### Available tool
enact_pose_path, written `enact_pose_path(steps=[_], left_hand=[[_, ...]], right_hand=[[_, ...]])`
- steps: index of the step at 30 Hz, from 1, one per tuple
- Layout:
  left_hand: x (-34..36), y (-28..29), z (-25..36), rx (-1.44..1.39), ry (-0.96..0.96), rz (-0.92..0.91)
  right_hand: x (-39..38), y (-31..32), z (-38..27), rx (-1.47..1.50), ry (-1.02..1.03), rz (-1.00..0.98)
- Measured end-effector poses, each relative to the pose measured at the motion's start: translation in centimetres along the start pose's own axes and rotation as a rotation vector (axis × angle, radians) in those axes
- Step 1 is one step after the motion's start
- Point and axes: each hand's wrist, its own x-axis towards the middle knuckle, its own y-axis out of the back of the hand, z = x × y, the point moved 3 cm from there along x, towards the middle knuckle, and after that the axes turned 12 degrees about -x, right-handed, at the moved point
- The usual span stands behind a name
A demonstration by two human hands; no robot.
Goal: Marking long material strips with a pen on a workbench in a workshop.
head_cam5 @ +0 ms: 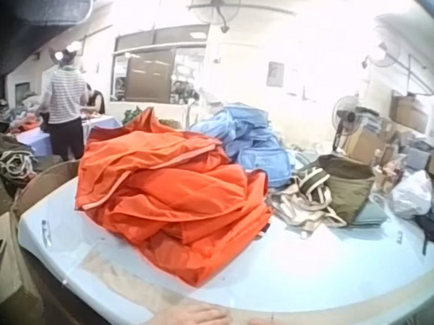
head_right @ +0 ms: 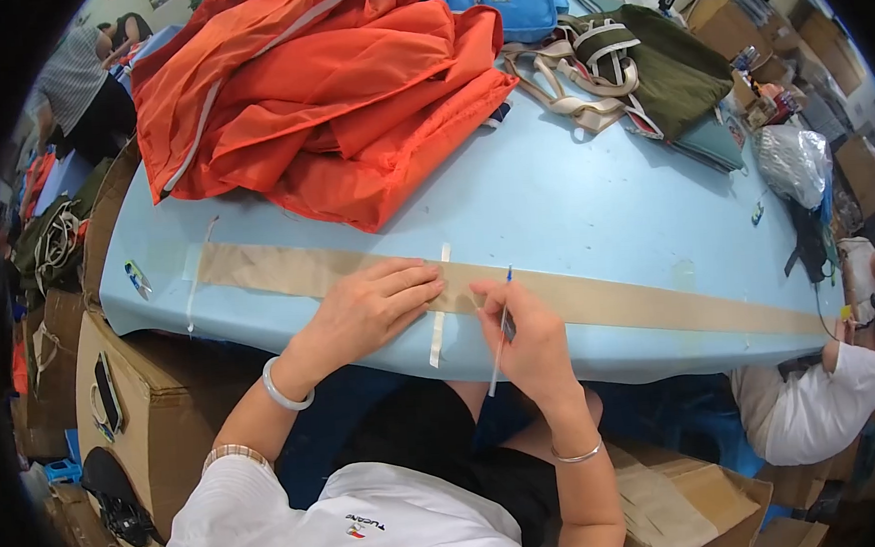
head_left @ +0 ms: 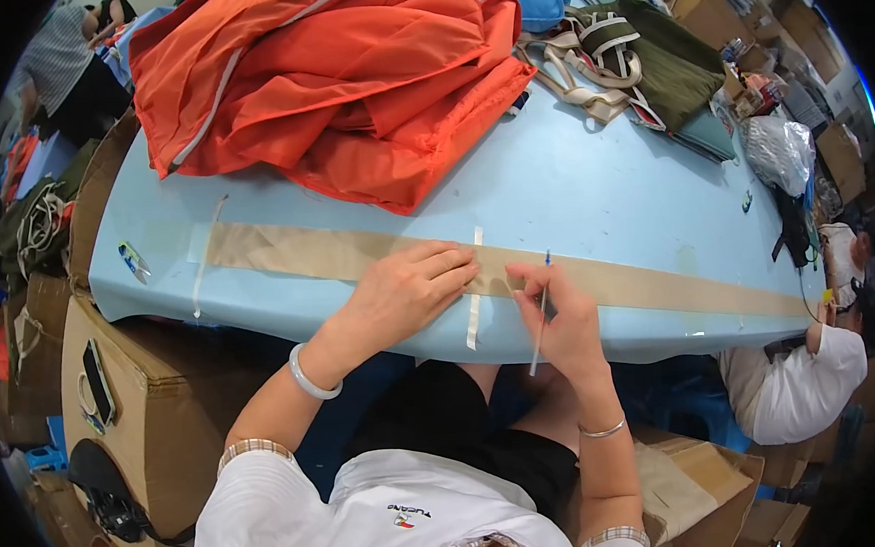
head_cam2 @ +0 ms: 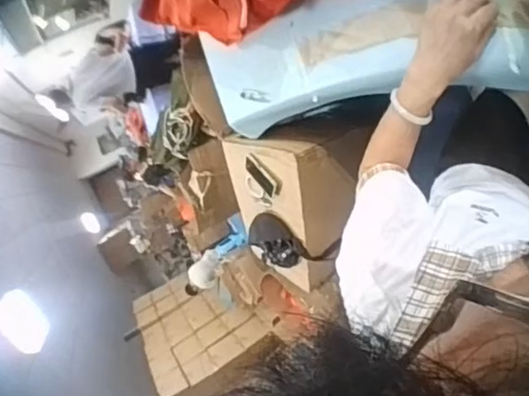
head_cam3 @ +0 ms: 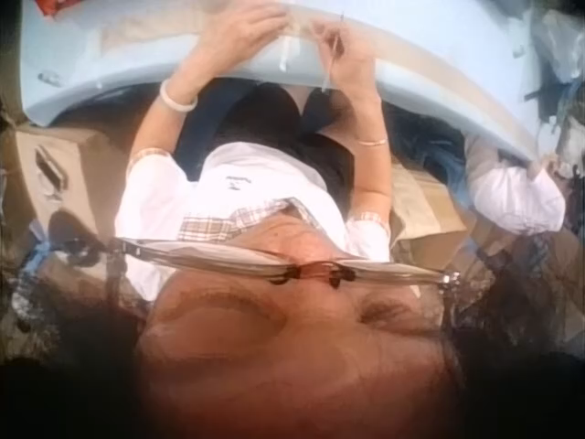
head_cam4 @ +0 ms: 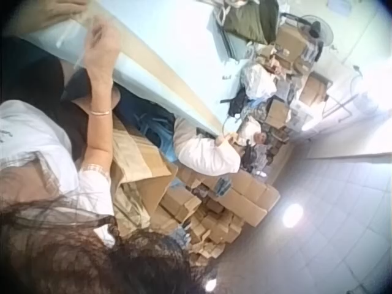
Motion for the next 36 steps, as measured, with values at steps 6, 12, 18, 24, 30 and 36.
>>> enact_pose_path(steps=[6, 12, 18, 24, 30, 36], left_hand=[[0.2, 0.0, 0.0, -0.018, -0.002, 0.007], [0.0, -0.1, -0.2, -0.019, -0.010, 0.018], [0.1, 0.0, -0.2, -0.043, 0.000, 0.012], [0.0, -0.1, -0.2, -0.046, 0.010, 0.024], [-0.1, -0.1, -0.3, -0.064, 0.010, 0.015], [0.0, -0.2, -0.3, -0.069, 0.012, 0.010]], right_hand=[[1.3, -0.1, 1.0, 0.363, -0.284, -0.057], [3.0, -1.5, 0.9, 0.503, -0.416, -0.105], [3.8, -2.7, 0.8, 0.306, -0.396, -0.142], [3.9, -2.9, 0.8, 0.136, -0.267, -0.044], [4.1, -2.8, 0.6, 0.049, -0.254, -0.072], [4.3, -2.7, 0.6, 0.025, -0.243, -0.078]])
